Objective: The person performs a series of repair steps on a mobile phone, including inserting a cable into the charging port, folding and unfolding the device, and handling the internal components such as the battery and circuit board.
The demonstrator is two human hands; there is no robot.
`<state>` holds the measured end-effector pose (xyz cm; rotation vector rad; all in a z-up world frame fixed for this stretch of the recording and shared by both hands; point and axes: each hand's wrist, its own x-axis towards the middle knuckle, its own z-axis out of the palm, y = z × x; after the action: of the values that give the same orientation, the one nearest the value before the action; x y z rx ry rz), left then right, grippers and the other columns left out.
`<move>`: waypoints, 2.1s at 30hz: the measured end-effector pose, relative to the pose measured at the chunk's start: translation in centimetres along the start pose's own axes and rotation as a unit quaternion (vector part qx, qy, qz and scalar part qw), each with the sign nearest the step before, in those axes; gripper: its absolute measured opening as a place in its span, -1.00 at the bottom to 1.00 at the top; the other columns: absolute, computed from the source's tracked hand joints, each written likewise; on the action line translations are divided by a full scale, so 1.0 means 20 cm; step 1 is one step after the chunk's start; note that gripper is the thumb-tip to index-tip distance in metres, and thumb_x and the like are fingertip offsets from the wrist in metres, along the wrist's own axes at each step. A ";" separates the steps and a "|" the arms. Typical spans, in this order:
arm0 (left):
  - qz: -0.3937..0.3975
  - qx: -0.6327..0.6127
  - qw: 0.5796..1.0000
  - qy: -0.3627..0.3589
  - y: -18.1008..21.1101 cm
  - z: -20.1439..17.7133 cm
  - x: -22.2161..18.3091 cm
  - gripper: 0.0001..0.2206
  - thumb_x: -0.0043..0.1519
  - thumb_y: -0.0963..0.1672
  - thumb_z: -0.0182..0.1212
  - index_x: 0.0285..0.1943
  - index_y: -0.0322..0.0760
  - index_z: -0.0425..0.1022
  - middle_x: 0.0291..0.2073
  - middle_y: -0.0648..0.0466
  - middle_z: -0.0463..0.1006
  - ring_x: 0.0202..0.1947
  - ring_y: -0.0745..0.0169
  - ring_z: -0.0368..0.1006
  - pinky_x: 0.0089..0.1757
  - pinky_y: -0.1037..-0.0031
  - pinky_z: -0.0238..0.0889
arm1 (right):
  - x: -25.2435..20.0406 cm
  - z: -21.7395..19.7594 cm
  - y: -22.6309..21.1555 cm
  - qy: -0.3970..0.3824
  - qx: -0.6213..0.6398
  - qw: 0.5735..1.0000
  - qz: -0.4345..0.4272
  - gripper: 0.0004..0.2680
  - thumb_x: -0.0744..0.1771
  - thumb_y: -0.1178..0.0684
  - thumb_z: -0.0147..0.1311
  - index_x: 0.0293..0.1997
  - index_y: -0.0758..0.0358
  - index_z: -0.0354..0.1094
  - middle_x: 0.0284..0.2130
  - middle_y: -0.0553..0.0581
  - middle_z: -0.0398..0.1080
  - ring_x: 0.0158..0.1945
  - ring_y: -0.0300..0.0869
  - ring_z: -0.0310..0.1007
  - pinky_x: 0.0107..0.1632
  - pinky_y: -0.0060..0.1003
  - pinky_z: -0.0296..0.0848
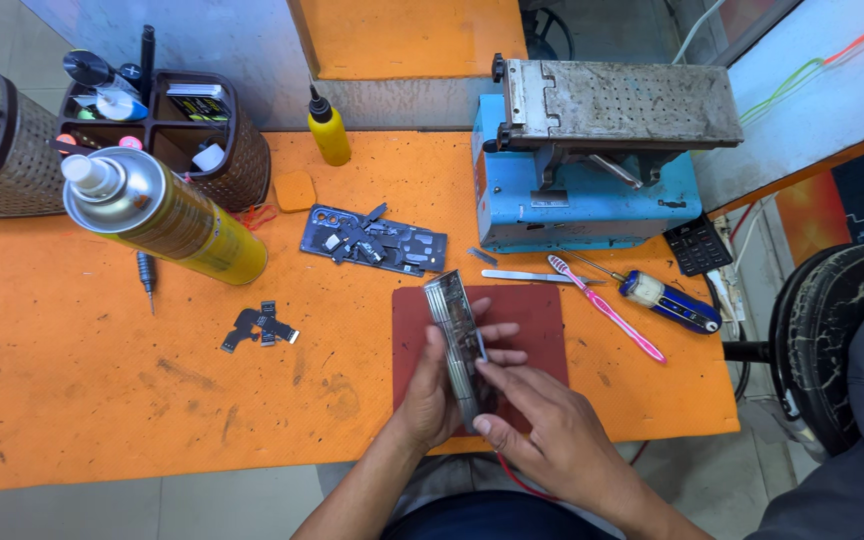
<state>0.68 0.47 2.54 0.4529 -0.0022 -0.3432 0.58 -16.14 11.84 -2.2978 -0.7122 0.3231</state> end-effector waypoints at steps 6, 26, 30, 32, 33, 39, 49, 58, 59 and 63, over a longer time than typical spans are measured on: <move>0.025 -0.037 0.999 0.004 0.00 -0.01 -0.01 -0.08 0.22 0.36 -0.32 0.57 -0.27 0.01 0.23 -0.22 0.40 0.15 -0.06 0.47 0.07 0.06 0.41 | -0.01 0.01 0.07 0.031 0.144 0.988 0.055 -0.69 0.31 0.04 0.13 0.16 0.32 0.40 -0.10 0.17 0.58 -0.11 -0.14 0.65 -0.02 -0.30 0.55; 0.123 -0.115 0.986 -0.009 -0.05 -0.08 -0.01 -0.11 0.33 0.34 -0.36 0.55 -0.39 0.08 0.05 -0.18 0.51 0.08 0.00 0.54 0.18 0.05 0.39 | -0.12 0.21 0.08 -0.072 0.113 0.971 0.199 -0.79 0.31 0.04 0.16 0.00 0.26 0.48 -0.45 0.09 0.57 -0.43 -0.30 0.54 -0.35 -0.34 0.50; 0.125 -0.106 0.986 0.003 -0.03 -0.04 -0.02 -0.10 0.29 0.34 -0.37 0.54 -0.35 0.09 0.05 -0.18 0.51 0.07 0.00 0.54 0.16 0.06 0.39 | -0.14 0.25 0.11 -0.007 0.238 0.948 0.212 -0.78 0.33 0.10 0.06 0.05 0.31 0.43 -0.46 0.06 0.59 -0.42 -0.38 0.59 -0.32 -0.42 0.58; 0.115 -0.114 0.987 0.007 -0.02 -0.04 -0.02 -0.10 0.26 0.35 -0.38 0.52 -0.35 0.10 0.06 -0.17 0.52 0.07 -0.01 0.54 0.18 0.07 0.39 | -0.15 0.28 0.12 0.005 0.266 0.938 0.221 -0.79 0.33 0.09 0.04 0.05 0.31 0.42 -0.42 0.04 0.59 -0.42 -0.38 0.56 -0.33 -0.42 0.55; 0.112 -0.115 0.987 0.009 -0.02 -0.04 -0.02 -0.10 0.26 0.35 -0.38 0.52 -0.35 0.10 0.06 -0.17 0.52 0.07 -0.01 0.54 0.18 0.07 0.39 | -0.16 0.30 0.12 0.015 0.294 0.928 0.229 -0.79 0.34 0.09 0.02 0.04 0.31 0.41 -0.38 0.02 0.59 -0.43 -0.39 0.52 -0.35 -0.42 0.53; 0.147 -0.139 0.979 0.031 -0.03 -0.06 -0.01 -0.14 0.33 0.34 -0.33 0.47 -0.40 0.16 0.03 -0.18 0.53 0.06 -0.08 0.54 0.14 -0.02 0.41 | -0.11 0.36 0.09 0.111 0.149 0.965 0.186 -0.83 0.34 0.08 0.11 -0.03 0.32 0.46 -0.46 0.12 0.57 -0.56 -0.30 0.43 -0.45 -0.34 0.44; 0.146 -0.082 0.982 0.086 -0.03 -0.02 -0.01 -0.10 0.23 0.36 -0.30 0.41 -0.40 0.20 -0.07 -0.08 0.50 0.01 0.00 0.48 0.14 -0.01 0.36 | -0.10 0.17 0.02 0.176 -0.032 0.983 0.040 -0.79 0.29 0.10 0.23 -0.04 0.30 0.40 -0.25 0.20 0.46 -0.25 0.00 0.53 -0.19 -0.17 0.52; 0.167 -0.093 0.980 0.056 -0.08 -0.07 -0.03 -0.12 0.26 0.35 -0.32 0.42 -0.38 0.20 -0.03 -0.07 0.49 0.06 -0.04 0.45 0.21 0.02 0.27 | 0.09 0.16 -0.10 0.099 -0.135 0.972 -0.164 -0.57 0.20 0.07 0.28 0.16 0.37 0.32 -0.08 0.28 0.36 -0.05 0.13 0.38 -0.01 -0.01 0.39; 0.172 -0.095 0.979 0.052 -0.07 -0.07 -0.03 -0.12 0.28 0.35 -0.32 0.43 -0.38 0.19 -0.03 -0.06 0.48 0.07 -0.04 0.45 0.23 0.02 0.27 | 0.09 0.17 -0.11 0.097 -0.154 0.971 -0.153 -0.58 0.20 0.09 0.26 0.16 0.37 0.33 -0.07 0.26 0.36 -0.05 0.11 0.39 0.00 -0.02 0.40; 0.174 -0.086 0.981 0.024 -0.07 -0.06 -0.04 -0.11 0.29 0.35 -0.31 0.51 -0.36 0.10 0.08 -0.06 0.43 0.18 -0.06 0.40 0.28 0.02 0.23 | 0.09 0.14 -0.07 0.108 -0.155 0.973 -0.132 -0.60 0.21 0.13 0.22 0.16 0.39 0.32 -0.05 0.26 0.40 -0.05 0.10 0.42 0.02 -0.06 0.43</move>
<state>-0.38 0.05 0.92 0.2818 -0.0056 0.0120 0.29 -12.68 10.65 -2.4361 -0.9986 -0.1723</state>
